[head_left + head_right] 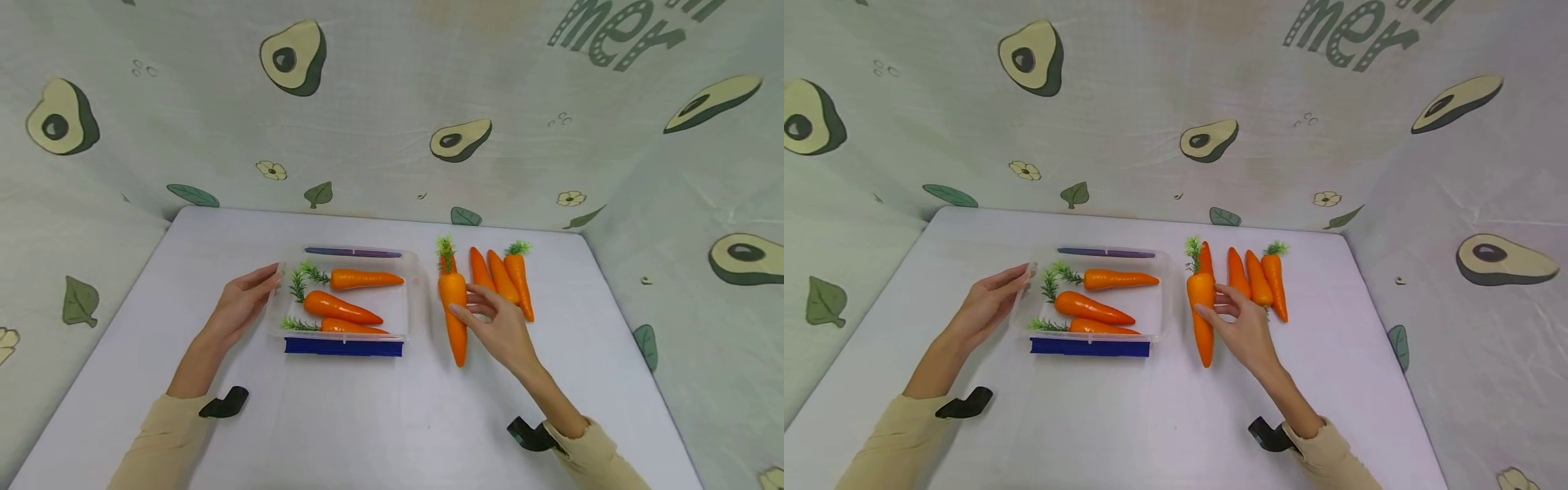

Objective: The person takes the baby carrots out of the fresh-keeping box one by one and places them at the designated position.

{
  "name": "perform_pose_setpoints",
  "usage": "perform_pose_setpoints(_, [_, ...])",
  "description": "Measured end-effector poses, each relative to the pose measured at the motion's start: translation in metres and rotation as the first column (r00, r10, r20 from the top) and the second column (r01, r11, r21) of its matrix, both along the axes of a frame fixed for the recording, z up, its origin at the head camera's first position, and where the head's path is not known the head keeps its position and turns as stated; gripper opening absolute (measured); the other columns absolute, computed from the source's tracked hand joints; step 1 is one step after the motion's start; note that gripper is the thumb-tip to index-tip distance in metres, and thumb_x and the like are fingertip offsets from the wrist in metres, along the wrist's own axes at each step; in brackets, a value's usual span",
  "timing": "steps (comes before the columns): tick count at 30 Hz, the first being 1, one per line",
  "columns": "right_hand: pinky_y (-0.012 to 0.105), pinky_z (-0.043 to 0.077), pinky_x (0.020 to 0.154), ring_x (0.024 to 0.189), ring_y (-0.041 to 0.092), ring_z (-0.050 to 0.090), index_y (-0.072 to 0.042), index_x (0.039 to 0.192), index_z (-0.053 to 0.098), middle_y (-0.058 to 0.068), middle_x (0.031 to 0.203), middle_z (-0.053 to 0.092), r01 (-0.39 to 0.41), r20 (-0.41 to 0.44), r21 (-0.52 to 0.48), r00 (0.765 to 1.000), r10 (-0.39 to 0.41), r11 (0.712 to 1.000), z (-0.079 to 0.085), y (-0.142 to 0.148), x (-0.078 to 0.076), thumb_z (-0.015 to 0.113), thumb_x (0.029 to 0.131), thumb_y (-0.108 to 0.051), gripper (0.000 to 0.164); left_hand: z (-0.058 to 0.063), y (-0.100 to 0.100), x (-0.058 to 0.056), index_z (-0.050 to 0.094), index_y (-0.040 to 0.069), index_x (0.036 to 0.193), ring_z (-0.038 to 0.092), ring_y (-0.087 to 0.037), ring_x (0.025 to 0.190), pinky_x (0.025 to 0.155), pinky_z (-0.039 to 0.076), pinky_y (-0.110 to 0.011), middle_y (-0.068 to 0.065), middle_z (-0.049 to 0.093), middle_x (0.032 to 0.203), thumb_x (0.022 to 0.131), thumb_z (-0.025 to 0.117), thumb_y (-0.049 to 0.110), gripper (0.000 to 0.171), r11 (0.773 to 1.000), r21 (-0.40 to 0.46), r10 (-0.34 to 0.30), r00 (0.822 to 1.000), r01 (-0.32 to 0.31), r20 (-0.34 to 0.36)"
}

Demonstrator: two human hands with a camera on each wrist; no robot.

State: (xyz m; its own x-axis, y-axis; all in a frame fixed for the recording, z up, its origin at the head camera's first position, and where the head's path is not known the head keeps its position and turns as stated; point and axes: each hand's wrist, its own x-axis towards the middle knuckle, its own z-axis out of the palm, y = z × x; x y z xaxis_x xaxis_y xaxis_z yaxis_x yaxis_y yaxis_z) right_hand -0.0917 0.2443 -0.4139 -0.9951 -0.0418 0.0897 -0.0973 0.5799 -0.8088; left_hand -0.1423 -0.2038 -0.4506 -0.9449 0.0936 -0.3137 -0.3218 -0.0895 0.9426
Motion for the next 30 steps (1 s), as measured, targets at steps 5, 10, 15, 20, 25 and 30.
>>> perform_pose_setpoints(5, [0.022,0.06,0.08,0.098,0.03,0.074,0.001,0.135,0.063,0.018,0.115,0.073,0.005,-0.003,0.001,1.0,-0.005,1.0,-0.016,0.004,0.006,0.082,0.091,-0.028,0.056,0.0,0.001,-0.002,0.034,0.004,0.16,0.047,-0.002,0.129,0.121,0.025,-0.03,-0.005,0.032,0.166,0.1,0.069,0.033,0.075,1.0,0.003,0.005,1.0,-0.005,0.002])
perform_pose_setpoints(10, [0.022,0.06,0.082,0.099,0.029,0.073,0.0,0.135,0.063,0.016,0.116,0.073,0.024,0.053,-0.008,0.998,-0.024,1.0,-0.027,0.005,0.012,0.082,0.091,-0.032,0.057,0.0,0.002,-0.003,0.034,0.004,0.16,0.046,-0.004,0.132,0.121,0.025,-0.03,-0.005,0.032,0.166,0.1,0.069,0.034,0.075,1.0,-0.013,0.003,1.0,-0.003,-0.007])
perform_pose_setpoints(15, [0.022,0.06,0.08,0.098,0.027,0.073,-0.001,0.133,0.064,0.015,0.113,0.074,0.037,0.103,-0.014,0.994,-0.036,0.999,-0.038,0.005,0.016,0.082,0.091,-0.03,0.055,0.0,0.002,-0.002,0.035,0.004,0.16,0.047,-0.002,0.13,0.121,0.026,-0.029,-0.003,0.035,0.164,0.1,0.07,0.033,0.076,1.0,0.012,0.014,1.0,-0.014,0.005])
perform_pose_setpoints(20, [0.024,0.06,0.079,0.093,0.024,0.073,-0.001,0.13,0.067,0.013,0.108,0.074,0.023,0.111,0.037,0.993,-0.027,0.999,-0.048,0.004,0.017,0.085,0.088,-0.028,0.053,0.0,0.001,-0.001,0.035,0.004,0.16,0.051,0.004,0.124,0.12,0.026,-0.028,-0.002,0.036,0.164,0.099,0.071,0.032,0.075,0.999,0.027,0.021,1.0,-0.021,0.008])
perform_pose_setpoints(25, [0.029,0.06,0.075,0.085,0.02,0.071,0.0,0.125,0.068,0.01,0.1,0.073,-0.015,0.11,0.12,0.994,0.002,0.993,-0.051,0.002,0.015,0.086,0.087,-0.028,0.05,-0.001,0.0,0.0,0.036,0.005,0.159,0.052,0.006,0.121,0.119,0.028,-0.026,-0.002,0.037,0.163,0.099,0.071,0.031,0.074,0.999,0.036,0.028,1.0,-0.029,0.012])
perform_pose_setpoints(30, [0.031,0.062,0.072,0.083,0.021,0.071,0.0,0.122,0.068,0.008,0.096,0.071,-0.049,0.129,0.178,0.991,0.026,0.983,-0.052,-0.001,0.014,0.088,0.085,-0.026,0.049,-0.002,0.001,0.0,0.036,0.005,0.159,0.052,0.005,0.122,0.12,0.029,-0.026,-0.002,0.037,0.163,0.099,0.071,0.031,0.074,0.999,0.034,0.028,1.0,-0.028,0.005])
